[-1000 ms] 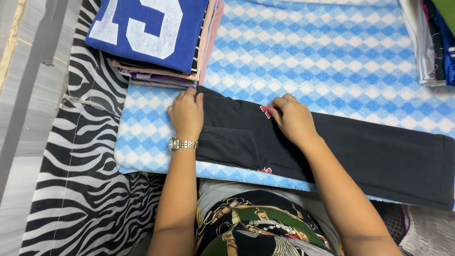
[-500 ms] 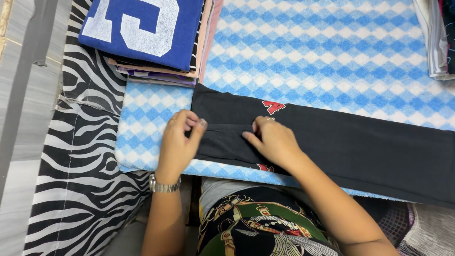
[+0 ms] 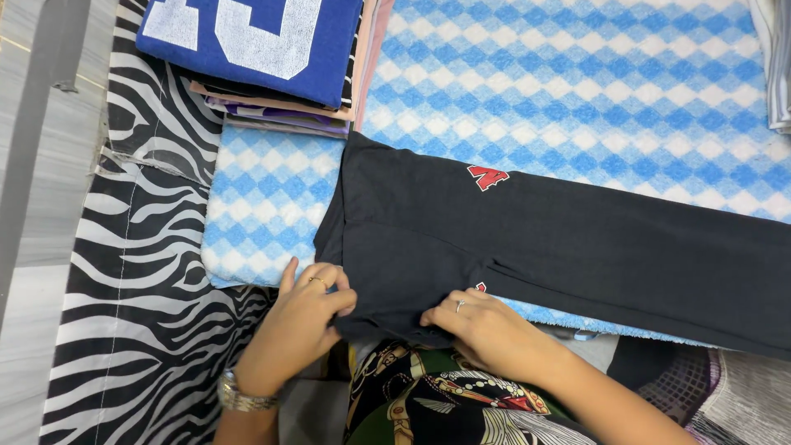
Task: The person folds a green t-shirt and a black t-shirt on a blue-and-white checkered cloth. They smooth each shirt, fold sleeves and sides, then fold the body into a compact rectangle and place it on a growing stack of folded clothes.
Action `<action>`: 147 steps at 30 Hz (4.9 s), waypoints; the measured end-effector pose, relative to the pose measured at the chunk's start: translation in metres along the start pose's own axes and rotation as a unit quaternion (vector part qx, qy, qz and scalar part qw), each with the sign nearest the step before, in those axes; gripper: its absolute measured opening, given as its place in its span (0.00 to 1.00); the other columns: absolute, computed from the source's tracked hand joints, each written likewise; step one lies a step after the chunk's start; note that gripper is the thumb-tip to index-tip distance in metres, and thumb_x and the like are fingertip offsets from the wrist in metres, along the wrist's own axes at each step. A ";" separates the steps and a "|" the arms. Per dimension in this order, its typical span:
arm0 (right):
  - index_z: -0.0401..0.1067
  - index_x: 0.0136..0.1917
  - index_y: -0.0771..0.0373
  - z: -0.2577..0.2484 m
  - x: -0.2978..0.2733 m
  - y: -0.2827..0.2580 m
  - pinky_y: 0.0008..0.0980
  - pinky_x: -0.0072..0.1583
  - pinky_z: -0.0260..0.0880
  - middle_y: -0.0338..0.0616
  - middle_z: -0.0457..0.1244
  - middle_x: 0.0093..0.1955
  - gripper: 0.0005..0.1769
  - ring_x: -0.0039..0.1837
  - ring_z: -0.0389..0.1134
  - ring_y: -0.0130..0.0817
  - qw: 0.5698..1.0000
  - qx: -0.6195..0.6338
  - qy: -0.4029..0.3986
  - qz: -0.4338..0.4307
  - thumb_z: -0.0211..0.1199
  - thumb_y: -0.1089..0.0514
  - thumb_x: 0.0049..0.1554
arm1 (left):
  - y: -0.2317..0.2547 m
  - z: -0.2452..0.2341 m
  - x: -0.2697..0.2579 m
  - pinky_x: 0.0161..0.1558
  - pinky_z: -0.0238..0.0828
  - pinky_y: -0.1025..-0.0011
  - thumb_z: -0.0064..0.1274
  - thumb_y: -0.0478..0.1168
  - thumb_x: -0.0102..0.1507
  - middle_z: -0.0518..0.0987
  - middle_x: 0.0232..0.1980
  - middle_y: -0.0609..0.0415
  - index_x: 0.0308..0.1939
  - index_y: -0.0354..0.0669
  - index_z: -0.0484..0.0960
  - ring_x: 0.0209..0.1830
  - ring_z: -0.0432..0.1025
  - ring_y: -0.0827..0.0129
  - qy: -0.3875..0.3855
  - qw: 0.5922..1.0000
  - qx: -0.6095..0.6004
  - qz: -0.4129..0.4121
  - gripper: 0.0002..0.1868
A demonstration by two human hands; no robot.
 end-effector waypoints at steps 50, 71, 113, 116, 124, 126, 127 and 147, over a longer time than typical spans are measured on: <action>0.55 0.75 0.66 0.008 0.044 0.043 0.66 0.70 0.41 0.60 0.47 0.79 0.42 0.80 0.45 0.53 0.958 -0.254 0.081 0.101 0.59 0.39 0.57 | -0.042 -0.007 0.062 0.69 0.53 0.45 0.50 0.58 0.65 0.67 0.70 0.34 0.70 0.32 0.65 0.72 0.58 0.41 0.348 0.913 0.035 -0.209 0.39; 0.70 0.64 0.67 -0.017 0.114 0.111 0.29 0.47 0.68 0.40 0.66 0.43 0.27 0.44 0.64 0.26 0.919 0.324 0.117 0.194 0.67 0.62 0.51 | 0.078 0.011 0.061 0.52 0.73 0.60 0.60 0.37 0.62 0.81 0.52 0.41 0.51 0.36 0.76 0.53 0.76 0.48 0.316 0.940 -0.087 0.090 0.16; 0.77 0.55 0.71 -0.184 -0.357 0.210 0.38 0.50 0.71 0.54 0.71 0.42 0.28 0.44 0.72 0.41 0.749 -0.033 0.362 0.555 0.68 0.43 0.57 | 0.169 0.142 0.226 0.46 0.76 0.65 0.54 0.43 0.66 0.84 0.49 0.43 0.58 0.31 0.70 0.43 0.75 0.61 -0.072 0.931 -0.355 0.054 0.22; 0.74 0.59 0.70 -0.191 -0.342 0.175 0.36 0.51 0.70 0.50 0.71 0.45 0.24 0.46 0.71 0.37 0.745 -0.038 0.414 0.522 0.66 0.47 0.59 | 0.178 0.130 0.215 0.47 0.78 0.72 0.46 0.39 0.69 0.83 0.48 0.50 0.56 0.33 0.69 0.45 0.79 0.73 -0.066 0.866 -0.490 0.073 0.15; 0.70 0.64 0.71 -0.188 -0.242 0.129 0.29 0.55 0.69 0.40 0.68 0.52 0.22 0.52 0.66 0.26 0.809 0.096 0.487 0.315 0.64 0.55 0.62 | 0.086 0.038 0.175 0.56 0.77 0.69 0.46 0.37 0.70 0.79 0.56 0.45 0.60 0.31 0.68 0.54 0.76 0.70 0.003 0.814 -0.572 0.099 0.17; 0.71 0.63 0.72 -0.182 -0.206 0.138 0.32 0.56 0.70 0.45 0.69 0.52 0.23 0.52 0.68 0.30 0.840 0.071 0.442 0.307 0.65 0.53 0.62 | 0.054 0.029 0.174 0.55 0.77 0.69 0.48 0.39 0.68 0.80 0.55 0.43 0.60 0.31 0.69 0.53 0.76 0.68 0.013 0.846 -0.529 0.059 0.19; 0.69 0.64 0.72 -0.176 -0.202 0.147 0.34 0.55 0.71 0.49 0.70 0.51 0.27 0.51 0.69 0.34 0.826 0.023 0.402 0.395 0.65 0.50 0.60 | 0.038 0.025 0.177 0.53 0.76 0.68 0.50 0.41 0.68 0.78 0.56 0.44 0.62 0.32 0.68 0.53 0.75 0.68 0.041 0.890 -0.454 0.025 0.22; 0.69 0.52 0.65 -0.189 -0.162 0.241 0.58 0.50 0.66 0.63 0.68 0.40 0.18 0.46 0.69 0.66 0.699 -0.237 0.469 0.485 0.53 0.46 0.69 | 0.010 0.010 0.262 0.61 0.53 0.51 0.55 0.61 0.63 0.72 0.45 0.55 0.36 0.53 0.87 0.57 0.59 0.58 0.102 0.994 -0.031 -0.020 0.19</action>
Point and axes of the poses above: each hand's wrist, its own x-axis towards the middle knuckle, its own z-axis out of the palm, y = z × x, the point moved 7 cm from there along x, towards the middle knuckle
